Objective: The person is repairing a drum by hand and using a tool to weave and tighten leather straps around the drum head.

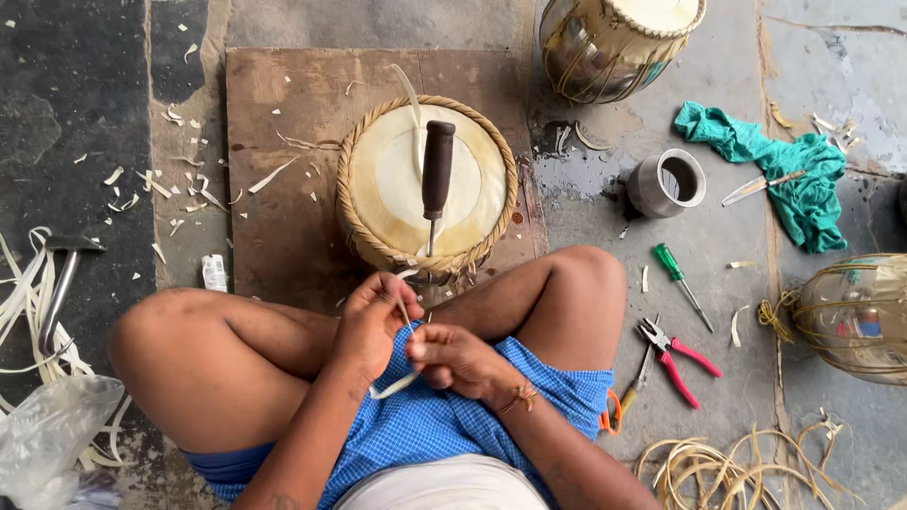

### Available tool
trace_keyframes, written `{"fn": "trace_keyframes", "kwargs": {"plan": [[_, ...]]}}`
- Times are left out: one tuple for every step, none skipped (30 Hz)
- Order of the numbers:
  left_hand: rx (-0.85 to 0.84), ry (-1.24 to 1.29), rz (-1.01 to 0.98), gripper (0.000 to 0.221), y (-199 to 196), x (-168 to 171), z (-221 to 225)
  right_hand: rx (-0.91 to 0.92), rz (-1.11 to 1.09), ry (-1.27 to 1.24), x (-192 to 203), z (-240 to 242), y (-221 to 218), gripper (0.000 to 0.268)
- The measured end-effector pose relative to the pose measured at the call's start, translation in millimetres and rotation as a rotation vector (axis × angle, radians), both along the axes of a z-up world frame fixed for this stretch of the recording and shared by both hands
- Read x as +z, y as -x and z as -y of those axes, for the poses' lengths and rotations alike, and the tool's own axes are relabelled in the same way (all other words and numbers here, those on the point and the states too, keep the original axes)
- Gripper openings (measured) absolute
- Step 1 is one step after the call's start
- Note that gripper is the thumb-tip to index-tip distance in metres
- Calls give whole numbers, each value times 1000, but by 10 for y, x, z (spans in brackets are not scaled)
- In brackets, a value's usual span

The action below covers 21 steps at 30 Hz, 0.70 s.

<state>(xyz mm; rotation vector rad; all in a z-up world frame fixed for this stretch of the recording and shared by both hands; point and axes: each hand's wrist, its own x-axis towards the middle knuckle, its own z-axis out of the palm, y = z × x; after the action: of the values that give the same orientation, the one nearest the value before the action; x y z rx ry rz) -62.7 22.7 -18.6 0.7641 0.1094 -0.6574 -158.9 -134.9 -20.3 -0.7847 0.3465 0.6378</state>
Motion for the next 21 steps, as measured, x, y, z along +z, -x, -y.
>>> {"fn": "trace_keyframes", "kwargs": {"plan": [[-6, 38, -57, 19, 20, -63, -30, -7, 1, -35, 20, 91, 52, 12], [-11, 77, -113, 20, 35, -106, -60, -14, 1, -70, 57, 191, 122, 13], [-15, 121, -156, 21, -16, -118, -70, -17, -2, 6, 111, 318, 132, 15], [-41, 142, -132, 19, -62, -106, -84, -20, -5, 82, 183, 447, 141, 17], [-69, 160, -116, 18, -73, -82, -105, -27, -15, 155, 259, 536, 180, 20], [-97, 179, -99, 17, -84, -50, -116, 11, 51, 381, 331, 611, 189, 20], [-126, 136, -84, 17, -72, -14, -133, 44, 109, 602, 405, 647, 219, 20], [-156, 93, -68, 19, -55, 25, -143, 79, 166, 823, 483, 652, 245, 20], [-184, 56, -42, 23, -77, 60, -115, 85, 207, 1013, 559, 641, 212, 19], [-220, 26, -24, 20, -77, 88, -84, 90, 246, 1203, 626, 589, 171, 19], [-252, -7, -9, 18, -40, 101, -64, 100, 283, 1391, 681, 512, 134, 20], [-283, -40, 6, 18, -2, 98, -41, 102, 461, 1413, 736, 451, 96, 17], [-319, -134, 79, 21, 14, 83, -13, 102, 645, 1429, 777, 391, 36, 14], [-353, -228, 152, 25, 35, 54, 25, 101, 830, 1438, 801, 325, -32, 12], [-387, -325, 216, 29, 103, 16, 31, 102, 833, 1429, 814, 262, -56, 15], [-417, -333, 213, 27, 156, -21, 15, 102, 837, 1420, 817, 209, -84, 19], [-446, -340, 220, 25, 148, -48, 19, 97, 848, 1417, 822, 192, -149, 24], [-475, -346, 228, 24, 130, -64, 11, 101, 864, 1378, 836, 199, -189, 23], [-454, -355, 273, 23, 107, -70, 3, 107, 880, 1339, 844, 215, -229, 23], [-433, -364, 317, 22, 73, -68, -8, 113, 896, 1300, 850, 244, -265, 23], [-414, -373, 350, 22, 86, -57, -41, 98, 855, 1155, 850, 260, -248, 23]]}}
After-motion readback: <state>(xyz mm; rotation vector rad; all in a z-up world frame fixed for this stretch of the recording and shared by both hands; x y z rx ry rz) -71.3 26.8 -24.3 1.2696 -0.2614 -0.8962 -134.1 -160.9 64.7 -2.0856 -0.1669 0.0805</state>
